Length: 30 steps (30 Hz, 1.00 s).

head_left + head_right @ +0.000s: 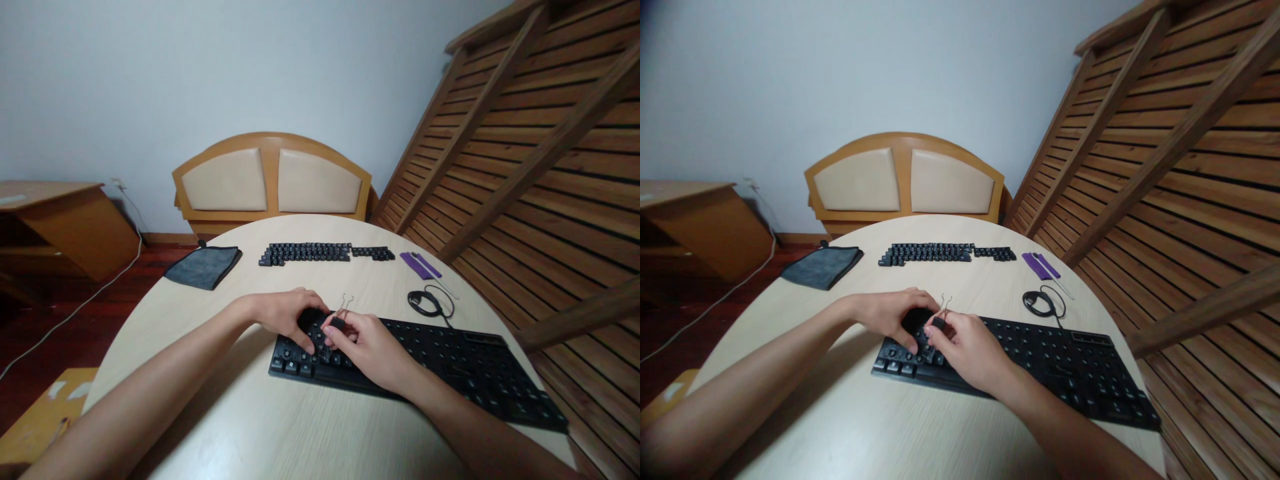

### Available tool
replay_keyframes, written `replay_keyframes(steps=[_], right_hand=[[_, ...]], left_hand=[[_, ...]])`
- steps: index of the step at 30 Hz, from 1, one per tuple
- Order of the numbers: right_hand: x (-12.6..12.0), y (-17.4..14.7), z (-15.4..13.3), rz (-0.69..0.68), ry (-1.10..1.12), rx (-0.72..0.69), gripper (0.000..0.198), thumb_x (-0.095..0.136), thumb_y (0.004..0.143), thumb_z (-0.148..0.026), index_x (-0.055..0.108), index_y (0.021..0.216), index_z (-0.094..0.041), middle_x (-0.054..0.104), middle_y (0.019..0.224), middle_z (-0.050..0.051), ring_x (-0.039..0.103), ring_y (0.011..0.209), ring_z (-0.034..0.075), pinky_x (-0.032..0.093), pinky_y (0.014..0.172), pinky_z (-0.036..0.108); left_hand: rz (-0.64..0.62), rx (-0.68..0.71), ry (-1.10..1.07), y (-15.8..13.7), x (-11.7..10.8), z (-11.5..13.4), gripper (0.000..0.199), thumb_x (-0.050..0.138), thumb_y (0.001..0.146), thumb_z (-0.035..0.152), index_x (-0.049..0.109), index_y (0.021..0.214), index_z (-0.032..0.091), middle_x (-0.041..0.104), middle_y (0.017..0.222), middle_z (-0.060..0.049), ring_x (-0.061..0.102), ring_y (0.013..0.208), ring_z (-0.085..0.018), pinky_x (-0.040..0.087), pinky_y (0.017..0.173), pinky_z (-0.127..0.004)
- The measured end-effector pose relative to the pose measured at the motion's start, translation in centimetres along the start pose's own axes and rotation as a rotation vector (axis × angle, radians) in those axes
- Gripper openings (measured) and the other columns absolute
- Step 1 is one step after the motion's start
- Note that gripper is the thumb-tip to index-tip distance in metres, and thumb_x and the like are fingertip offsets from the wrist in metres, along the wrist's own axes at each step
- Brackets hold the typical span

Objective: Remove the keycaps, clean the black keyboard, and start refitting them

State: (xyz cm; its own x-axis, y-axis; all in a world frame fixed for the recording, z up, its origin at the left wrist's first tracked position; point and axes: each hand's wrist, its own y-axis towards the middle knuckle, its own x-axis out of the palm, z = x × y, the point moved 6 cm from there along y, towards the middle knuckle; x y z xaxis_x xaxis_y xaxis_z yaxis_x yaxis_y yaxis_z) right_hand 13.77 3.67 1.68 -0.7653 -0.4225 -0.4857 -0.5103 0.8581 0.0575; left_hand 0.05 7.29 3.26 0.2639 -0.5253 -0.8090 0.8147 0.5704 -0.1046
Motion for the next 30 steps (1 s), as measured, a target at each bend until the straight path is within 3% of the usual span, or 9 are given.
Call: replay_keyframes(steps=[7, 15, 18, 24, 30], right_hand=[[0.0, -0.3, -0.6, -0.022, -0.121, -0.035, 0.027, 0.056, 0.095, -0.039, 0.073, 0.096, -0.018, 0.075, 0.082, 0.005, 0.068, 0.07, 0.018, 0.048, 0.062, 0.026], [-0.1, -0.6, -2.3, -0.08, -0.199, -0.172, 0.019, 0.063, 0.092, -0.032, 0.078, 0.096, -0.022, 0.078, 0.09, 0.004, 0.07, 0.077, 0.018, 0.051, 0.073, 0.028], [-0.2, -0.6, -2.4, -0.075, -0.236, -0.208, 0.02, 0.062, 0.093, -0.034, 0.079, 0.089, -0.022, 0.078, 0.086, 0.004, 0.069, 0.077, 0.019, 0.049, 0.073, 0.029], [0.2, -0.4, -1.7, -0.08, -0.312, -0.175, 0.033, 0.059, 0.095, -0.037, 0.075, 0.071, -0.02, 0.073, 0.067, 0.003, 0.062, 0.059, 0.016, 0.042, 0.059, 0.027], [1.2, -0.7, -2.1, -0.105, -0.418, -0.282, 0.028, 0.056, 0.097, -0.034, 0.078, 0.084, -0.021, 0.077, 0.085, 0.006, 0.069, 0.081, 0.02, 0.047, 0.076, 0.03]], left_hand=[[-0.094, -0.071, 0.202, -0.3, 1.3, 1.4, 0.088, 0.083, 0.063, 0.058, 0.051, 0.137, 0.023, 0.051, 0.14, -0.01, 0.042, 0.13, -0.033, 0.037, 0.111, -0.044], [-0.12, -0.114, 0.286, -0.1, 2.2, 1.6, 0.105, 0.083, 0.062, 0.059, 0.04, 0.147, 0.017, 0.043, 0.147, -0.017, 0.037, 0.135, -0.036, 0.035, 0.113, -0.045], [-0.123, -0.122, 0.282, -0.1, 2.1, 1.6, 0.105, 0.083, 0.062, 0.059, 0.039, 0.148, 0.017, 0.043, 0.147, -0.017, 0.037, 0.136, -0.036, 0.035, 0.113, -0.045], [-0.12, -0.117, 0.282, 0.0, 2.1, 1.7, 0.105, 0.083, 0.062, 0.057, 0.038, 0.148, 0.02, 0.043, 0.148, -0.017, 0.036, 0.136, -0.037, 0.036, 0.111, -0.046], [-0.118, -0.133, 0.274, 0.0, 2.1, 1.5, 0.109, 0.083, 0.061, 0.058, 0.035, 0.15, 0.016, 0.043, 0.148, -0.018, 0.037, 0.136, -0.037, 0.036, 0.111, -0.046]])
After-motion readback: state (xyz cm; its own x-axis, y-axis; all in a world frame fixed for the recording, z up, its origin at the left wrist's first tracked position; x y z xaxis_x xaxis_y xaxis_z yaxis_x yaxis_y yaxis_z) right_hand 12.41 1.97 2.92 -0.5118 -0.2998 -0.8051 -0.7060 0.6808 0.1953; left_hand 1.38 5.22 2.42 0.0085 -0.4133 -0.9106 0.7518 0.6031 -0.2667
